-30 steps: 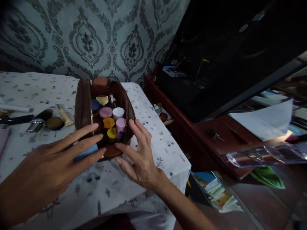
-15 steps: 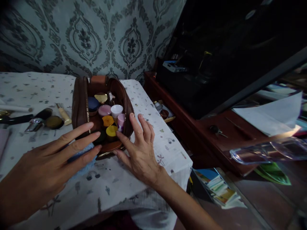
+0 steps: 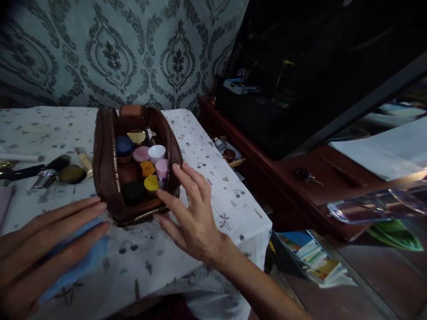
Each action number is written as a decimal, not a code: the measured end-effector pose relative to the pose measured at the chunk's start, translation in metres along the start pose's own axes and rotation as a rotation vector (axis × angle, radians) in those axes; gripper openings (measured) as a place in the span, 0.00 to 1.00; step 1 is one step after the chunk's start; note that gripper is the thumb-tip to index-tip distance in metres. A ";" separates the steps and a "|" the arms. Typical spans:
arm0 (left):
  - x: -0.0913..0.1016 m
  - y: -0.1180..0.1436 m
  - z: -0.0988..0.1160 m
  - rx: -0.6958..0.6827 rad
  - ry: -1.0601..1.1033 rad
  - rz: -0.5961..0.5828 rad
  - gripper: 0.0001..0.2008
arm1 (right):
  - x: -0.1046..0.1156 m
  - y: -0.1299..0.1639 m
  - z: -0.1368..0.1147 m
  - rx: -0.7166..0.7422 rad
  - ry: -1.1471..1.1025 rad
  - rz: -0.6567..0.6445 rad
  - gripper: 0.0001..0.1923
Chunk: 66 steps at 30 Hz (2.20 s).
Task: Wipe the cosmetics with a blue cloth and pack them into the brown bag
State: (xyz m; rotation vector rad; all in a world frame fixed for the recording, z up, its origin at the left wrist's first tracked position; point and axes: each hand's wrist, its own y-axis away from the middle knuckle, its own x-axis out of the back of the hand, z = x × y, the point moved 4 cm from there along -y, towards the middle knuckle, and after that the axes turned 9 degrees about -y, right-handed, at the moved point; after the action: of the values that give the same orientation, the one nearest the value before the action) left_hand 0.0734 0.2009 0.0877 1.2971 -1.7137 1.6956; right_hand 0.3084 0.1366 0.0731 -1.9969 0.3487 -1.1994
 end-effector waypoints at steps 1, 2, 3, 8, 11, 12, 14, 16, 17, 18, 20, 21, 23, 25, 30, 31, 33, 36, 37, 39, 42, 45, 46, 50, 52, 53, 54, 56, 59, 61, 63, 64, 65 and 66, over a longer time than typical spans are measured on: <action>-0.002 0.009 -0.002 0.025 0.003 -0.012 0.28 | 0.002 0.001 -0.001 0.008 -0.008 0.007 0.17; -0.005 0.019 -0.005 0.052 0.006 -0.042 0.28 | 0.003 0.001 -0.003 0.015 -0.014 0.010 0.16; -0.008 0.027 -0.008 0.075 0.012 -0.072 0.28 | 0.004 0.002 -0.004 0.021 -0.019 0.010 0.15; -0.028 0.055 -0.018 0.126 0.057 -0.181 0.26 | 0.003 0.001 -0.009 0.093 -0.144 -0.037 0.12; -0.042 0.062 -0.019 0.114 0.026 -0.227 0.23 | 0.000 0.000 -0.009 0.121 -0.229 -0.059 0.13; -0.046 0.063 -0.018 0.103 0.014 -0.228 0.22 | -0.001 0.000 -0.009 0.120 -0.240 -0.061 0.13; -0.051 0.064 -0.016 0.094 0.010 -0.228 0.22 | -0.002 0.000 -0.008 0.120 -0.251 -0.061 0.14; -0.054 0.062 -0.014 0.110 0.031 -0.233 0.23 | -0.002 0.001 -0.009 0.133 -0.262 -0.057 0.14; -0.055 0.060 -0.014 0.122 0.039 -0.235 0.24 | -0.002 0.002 -0.009 0.135 -0.266 -0.057 0.14; -0.055 0.057 -0.013 0.132 0.042 -0.238 0.24 | -0.002 0.002 -0.009 0.132 -0.271 -0.059 0.15; -0.054 0.052 -0.013 0.146 0.045 -0.249 0.22 | -0.004 0.001 -0.009 0.103 -0.280 -0.071 0.15; -0.054 0.049 -0.012 0.152 0.052 -0.256 0.20 | -0.004 -0.001 -0.009 0.085 -0.281 -0.070 0.16; -0.053 0.043 -0.012 0.162 0.075 -0.265 0.16 | -0.006 -0.004 -0.010 0.072 -0.271 -0.044 0.17; -0.052 0.038 -0.012 0.159 0.086 -0.268 0.12 | -0.007 -0.008 -0.013 0.080 -0.254 -0.005 0.17; -0.053 0.038 -0.019 0.195 -0.004 -0.427 0.11 | -0.007 -0.016 -0.031 0.159 -0.234 0.027 0.14; -0.052 0.039 -0.021 0.210 -0.029 -0.453 0.12 | -0.008 -0.017 -0.036 0.181 -0.238 0.023 0.13; -0.048 0.039 -0.024 0.239 -0.064 -0.487 0.13 | -0.010 -0.019 -0.047 0.229 -0.253 0.001 0.12; -0.044 0.040 -0.029 0.289 -0.094 -0.556 0.14 | -0.026 -0.022 -0.063 0.298 -0.313 -0.073 0.11; -0.044 0.040 -0.031 0.311 -0.102 -0.590 0.14 | -0.034 -0.024 -0.069 0.312 -0.339 -0.101 0.11; -0.043 0.041 -0.035 0.359 -0.112 -0.651 0.13 | -0.054 -0.028 -0.077 0.323 -0.382 -0.146 0.11; -0.044 0.045 -0.044 0.432 -0.114 -0.691 0.11 | -0.089 -0.036 -0.086 0.277 -0.425 -0.195 0.10; -0.047 0.055 -0.056 0.471 -0.120 -0.685 0.09 | -0.122 -0.046 -0.089 0.132 -0.551 -0.222 0.12; -0.048 0.058 -0.060 0.476 -0.126 -0.683 0.09 | -0.131 -0.049 -0.090 0.068 -0.611 -0.229 0.12; -0.047 0.072 -0.076 0.522 -0.178 -0.685 0.08 | -0.164 -0.062 -0.091 -0.170 -0.819 -0.255 0.13; -0.040 0.076 -0.084 0.569 -0.216 -0.680 0.10 | -0.178 -0.065 -0.090 -0.270 -0.880 -0.258 0.12; -0.035 0.078 -0.087 0.590 -0.234 -0.679 0.11 | -0.184 -0.065 -0.088 -0.317 -0.902 -0.257 0.13; -0.029 0.079 -0.091 0.615 -0.254 -0.674 0.12 | -0.190 -0.064 -0.086 -0.360 -0.918 -0.258 0.13; -0.015 0.082 -0.099 0.685 -0.309 -0.650 0.14 | -0.201 -0.059 -0.081 -0.434 -0.942 -0.279 0.14; 0.006 0.090 -0.116 0.868 -0.443 -0.574 0.18 | -0.211 -0.051 -0.074 -0.517 -0.960 -0.330 0.14; 0.016 0.101 -0.127 1.007 -0.528 -0.560 0.18 | -0.210 -0.048 -0.072 -0.532 -0.967 -0.342 0.14; 0.020 0.113 -0.136 1.101 -0.576 -0.605 0.18 | -0.207 -0.049 -0.074 -0.511 -0.961 -0.348 0.13; 0.021 0.120 -0.141 1.125 -0.588 -0.631 0.17 | -0.205 -0.050 -0.075 -0.496 -0.953 -0.351 0.13; 0.022 0.126 -0.145 1.140 -0.597 -0.650 0.17 | -0.204 -0.050 -0.076 -0.482 -0.944 -0.354 0.13; 0.024 0.132 -0.148 1.153 -0.604 -0.658 0.18 | -0.202 -0.051 -0.077 -0.471 -0.935 -0.358 0.12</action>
State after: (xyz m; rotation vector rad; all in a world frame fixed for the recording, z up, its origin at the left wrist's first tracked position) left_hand -0.0929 0.3089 0.0601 2.6656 -0.1764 1.9466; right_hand 0.1308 0.2509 0.0027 -2.8568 -0.2380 -0.2523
